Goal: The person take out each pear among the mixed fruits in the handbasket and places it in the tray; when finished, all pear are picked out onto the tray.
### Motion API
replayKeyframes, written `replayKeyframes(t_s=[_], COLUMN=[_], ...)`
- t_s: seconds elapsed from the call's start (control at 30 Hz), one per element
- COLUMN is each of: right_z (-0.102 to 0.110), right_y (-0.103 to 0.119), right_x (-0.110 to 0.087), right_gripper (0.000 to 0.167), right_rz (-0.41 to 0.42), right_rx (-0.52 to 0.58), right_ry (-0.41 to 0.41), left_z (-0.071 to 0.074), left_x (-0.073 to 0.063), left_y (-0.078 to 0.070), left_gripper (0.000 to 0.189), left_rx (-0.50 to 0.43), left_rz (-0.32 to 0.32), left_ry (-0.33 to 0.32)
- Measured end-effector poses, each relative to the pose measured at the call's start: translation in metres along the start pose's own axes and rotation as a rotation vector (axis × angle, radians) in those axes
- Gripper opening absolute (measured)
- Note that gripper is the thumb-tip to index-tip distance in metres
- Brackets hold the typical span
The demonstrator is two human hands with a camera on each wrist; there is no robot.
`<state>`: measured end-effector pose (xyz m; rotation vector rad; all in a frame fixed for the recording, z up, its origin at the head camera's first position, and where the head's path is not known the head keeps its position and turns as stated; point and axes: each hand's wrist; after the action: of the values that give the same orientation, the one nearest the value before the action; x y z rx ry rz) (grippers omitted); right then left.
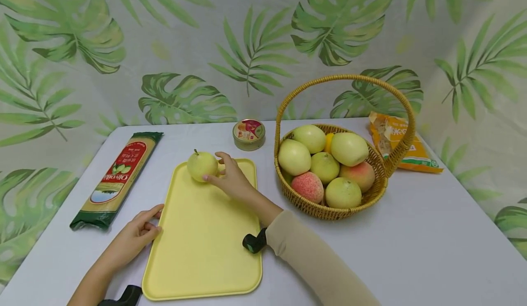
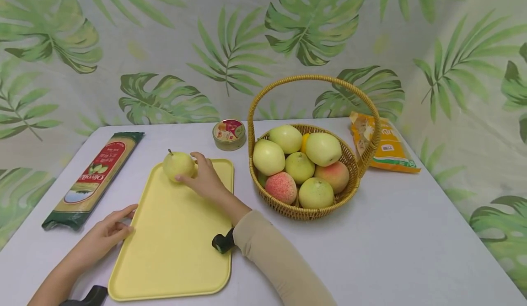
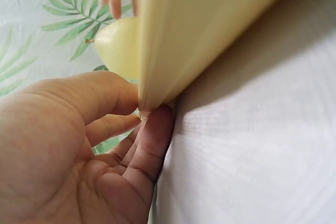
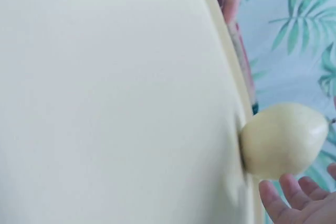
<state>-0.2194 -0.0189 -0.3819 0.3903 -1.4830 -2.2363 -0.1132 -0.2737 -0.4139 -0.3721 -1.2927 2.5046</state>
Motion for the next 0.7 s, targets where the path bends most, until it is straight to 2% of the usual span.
replayKeyframes(t_s=[0.1,0.2,0.47,0.57,0.7], right_z=[0.007,0.017,0.054,0.070,0.093], right_y=[0.005,0.010,0.022,0.024,0.021], right_x=[-0.012,-0.026,-0.069,-0.084,-0.103], right_gripper=[0.067,0.061,0.053,0.058,0.063], right_rz=[0.102,0.237,0.619,0.703,0.755], right_rx=[-0.006,-0.013,-0.139,-0.228,-0.349], right_ry=[0.009,-0.013,-0.171,-0.254,-0.370], left_z=[0.000,0.000,0.000,0.000,0.001], left_x=[0.000,-0.001,0.000,0.000,0.000], left_y=[0.000,-0.001,-0.002,-0.002,-0.002], left_gripper=[0.051,0.051,0.052,0.052,0.052], left_rx=[0.001,-0.003,-0.025,-0.018,-0.021], left_rz=[0.005,0.006,0.015,0.019,0.023], left_ry=[0.000,-0.004,-0.003,-0.006,-0.001])
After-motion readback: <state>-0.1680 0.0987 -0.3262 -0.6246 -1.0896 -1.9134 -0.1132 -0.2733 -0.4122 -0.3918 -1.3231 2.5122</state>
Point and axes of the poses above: each hand's wrist, its own x-axis towards the middle knuckle, its own z-axis out of the back of the hand, y = z × x, and after that the axes turned 9 degrees about y, right-handed
